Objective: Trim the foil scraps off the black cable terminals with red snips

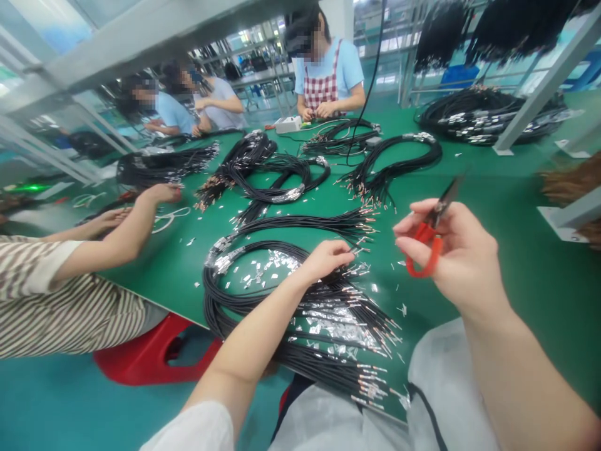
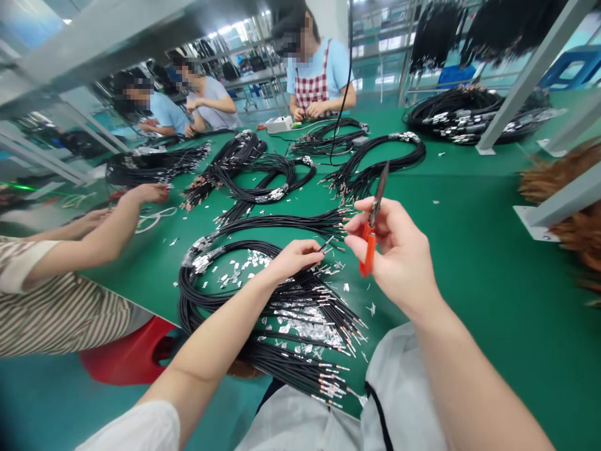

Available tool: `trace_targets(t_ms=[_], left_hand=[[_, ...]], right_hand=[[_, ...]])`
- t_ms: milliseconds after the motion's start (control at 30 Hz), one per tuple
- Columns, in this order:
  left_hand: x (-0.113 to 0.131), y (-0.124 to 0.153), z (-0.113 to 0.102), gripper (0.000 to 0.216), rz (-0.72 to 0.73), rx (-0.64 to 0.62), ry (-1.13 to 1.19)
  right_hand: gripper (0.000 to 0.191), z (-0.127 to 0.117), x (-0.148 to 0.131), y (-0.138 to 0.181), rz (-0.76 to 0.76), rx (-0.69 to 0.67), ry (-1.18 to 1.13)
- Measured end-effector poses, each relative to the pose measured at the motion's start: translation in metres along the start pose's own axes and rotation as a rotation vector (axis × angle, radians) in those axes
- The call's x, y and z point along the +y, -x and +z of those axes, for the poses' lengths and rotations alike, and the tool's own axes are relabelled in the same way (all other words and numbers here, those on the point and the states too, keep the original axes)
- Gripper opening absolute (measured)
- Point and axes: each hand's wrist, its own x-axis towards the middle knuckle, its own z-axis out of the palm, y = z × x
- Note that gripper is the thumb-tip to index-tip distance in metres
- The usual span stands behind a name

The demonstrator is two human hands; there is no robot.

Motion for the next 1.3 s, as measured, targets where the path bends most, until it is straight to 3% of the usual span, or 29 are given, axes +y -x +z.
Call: trace_targets(t_ms=[100, 200, 300, 400, 567, 767, 933, 1133, 1300], left_hand=[[0.001, 0.019, 0.001, 0.018, 0.06, 0.096, 0.211], [0.003, 0.029, 0.001, 0.021, 0.127, 0.157, 0.178], [0.006, 0.032, 0.003, 0.024, 0.177, 0.124, 0.117], [0.009, 0.035, 0.008, 0.02, 0.18, 0.127, 0.081], [0.009, 0.037, 0.013, 0.008, 0.133, 0.29, 0.141], [0.007, 0.034, 0.012, 0.005, 0.221, 0.351, 0.11], [0.013, 0.035, 0.019, 0.008, 0.103, 0.315, 0.359], [0.012, 0.034, 0.025, 0.016, -0.006, 0.296, 0.623], [0.016, 0.033, 0.023, 0.024, -0.068, 0.164, 0.896]], right_hand=[[0.029, 0.016, 0.023, -0.003, 0.026, -0.021, -0.081], [0.025, 0.035, 0.042, 0.0, 0.121, -0.11, -0.14], [0.025, 0.047, 0.052, 0.005, 0.182, -0.126, -0.206], [0.024, 0.051, 0.054, 0.007, 0.234, -0.111, -0.233], [0.022, 0.055, 0.053, 0.009, 0.257, -0.14, -0.271], [0.024, 0.056, 0.049, 0.005, 0.265, -0.103, -0.256], [0.019, 0.059, 0.049, 0.003, 0.244, -0.162, -0.188], [0.02, 0.067, 0.054, 0.001, 0.322, -0.21, -0.314], [0.022, 0.069, 0.06, -0.003, 0.366, -0.257, -0.451]])
